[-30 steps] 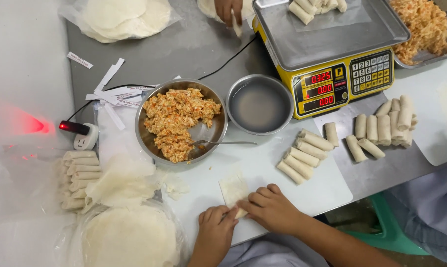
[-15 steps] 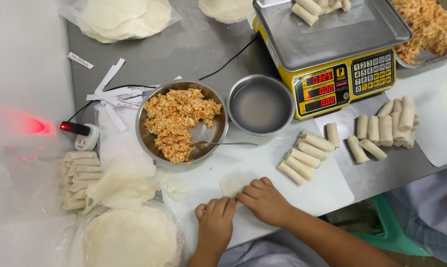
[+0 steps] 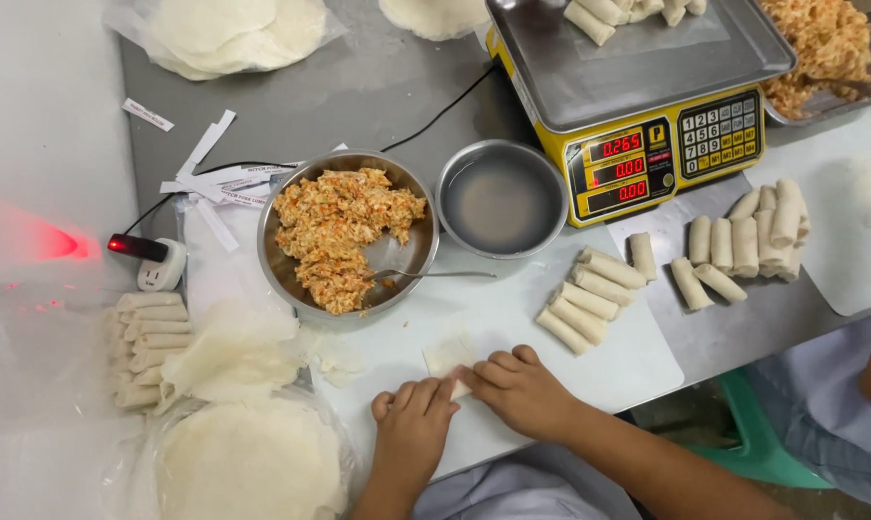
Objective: Manually assembling spring rolls by scooping filling onto wrappers and rolling them up on a production table.
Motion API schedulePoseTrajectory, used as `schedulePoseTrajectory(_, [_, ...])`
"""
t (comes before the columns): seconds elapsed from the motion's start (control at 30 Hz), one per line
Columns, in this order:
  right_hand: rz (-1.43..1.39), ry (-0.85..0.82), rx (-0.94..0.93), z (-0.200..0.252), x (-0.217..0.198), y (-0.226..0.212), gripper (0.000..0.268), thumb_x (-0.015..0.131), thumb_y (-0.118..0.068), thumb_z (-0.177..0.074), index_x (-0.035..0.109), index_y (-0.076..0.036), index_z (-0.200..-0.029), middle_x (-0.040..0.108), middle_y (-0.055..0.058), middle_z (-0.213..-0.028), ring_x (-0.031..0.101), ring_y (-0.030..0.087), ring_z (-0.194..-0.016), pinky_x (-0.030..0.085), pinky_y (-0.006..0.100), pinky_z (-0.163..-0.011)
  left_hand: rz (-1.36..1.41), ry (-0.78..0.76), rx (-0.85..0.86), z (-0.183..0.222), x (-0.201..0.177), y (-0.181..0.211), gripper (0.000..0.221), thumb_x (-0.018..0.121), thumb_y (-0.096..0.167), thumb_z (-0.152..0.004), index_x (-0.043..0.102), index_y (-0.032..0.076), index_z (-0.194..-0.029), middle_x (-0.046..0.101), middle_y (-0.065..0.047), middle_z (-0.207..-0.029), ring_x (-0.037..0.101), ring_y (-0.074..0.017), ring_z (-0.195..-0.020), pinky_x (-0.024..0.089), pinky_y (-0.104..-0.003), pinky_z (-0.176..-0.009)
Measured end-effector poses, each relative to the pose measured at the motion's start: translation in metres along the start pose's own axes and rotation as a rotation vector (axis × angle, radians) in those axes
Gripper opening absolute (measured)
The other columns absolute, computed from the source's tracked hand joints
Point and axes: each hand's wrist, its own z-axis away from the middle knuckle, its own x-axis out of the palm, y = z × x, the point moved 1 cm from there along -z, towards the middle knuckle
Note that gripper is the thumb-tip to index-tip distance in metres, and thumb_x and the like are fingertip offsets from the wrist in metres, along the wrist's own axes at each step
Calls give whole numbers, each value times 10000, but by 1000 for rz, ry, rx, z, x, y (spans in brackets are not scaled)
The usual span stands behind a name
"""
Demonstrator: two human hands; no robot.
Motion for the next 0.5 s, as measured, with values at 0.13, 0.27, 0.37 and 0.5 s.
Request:
schedulePoseTrajectory(0.13, [-47, -36, 18, 5, 21, 9, 332, 537, -286, -1075, 646, -109, -1334, 599, -26, -1029, 550, 200, -926, 352, 380, -759, 14, -72, -7, 2, 16, -9, 385, 679, 449, -894, 675, 249, -1223, 634, 126, -1052, 572, -131, -927, 273, -408, -787])
schedulePoseTrajectory(0.27, [-202, -93, 26, 4, 30, 19, 333, 558, -252, -1066, 625, -74, -1339, 540, 35, -919, 559, 253, -868, 399, 403, -780, 172, -120, -120, -1, 22, -12, 312, 704, 392, -878, 707, 296, -1175, 597, 82, -1039, 564, -172, -947, 309, -429, -807])
schedulePoseTrajectory(0.37, [-279, -154, 51, -8, 22, 25, 280, 604, -167, -1012, 624, -121, -1287, 546, 43, -894, 577, 266, -848, 394, 415, -781, 358, -261, -238, -8, 24, -20, 292, 611, 366, -953, 719, 284, -1212, 593, 36, -1061, 575, -188, -1005, 327, -433, -846])
schedulePoseTrajectory(0.5, [-308, -234, 71, -17, 24, 31, 282, 529, -36, -949, 614, -165, -1185, 474, 60, -831, 511, 273, -761, 354, 430, -711, 437, -394, -454, -22, 21, -23, 362, 497, 435, -985, 606, 283, -1294, 660, 45, -986, 627, -199, -974, 351, -445, -876])
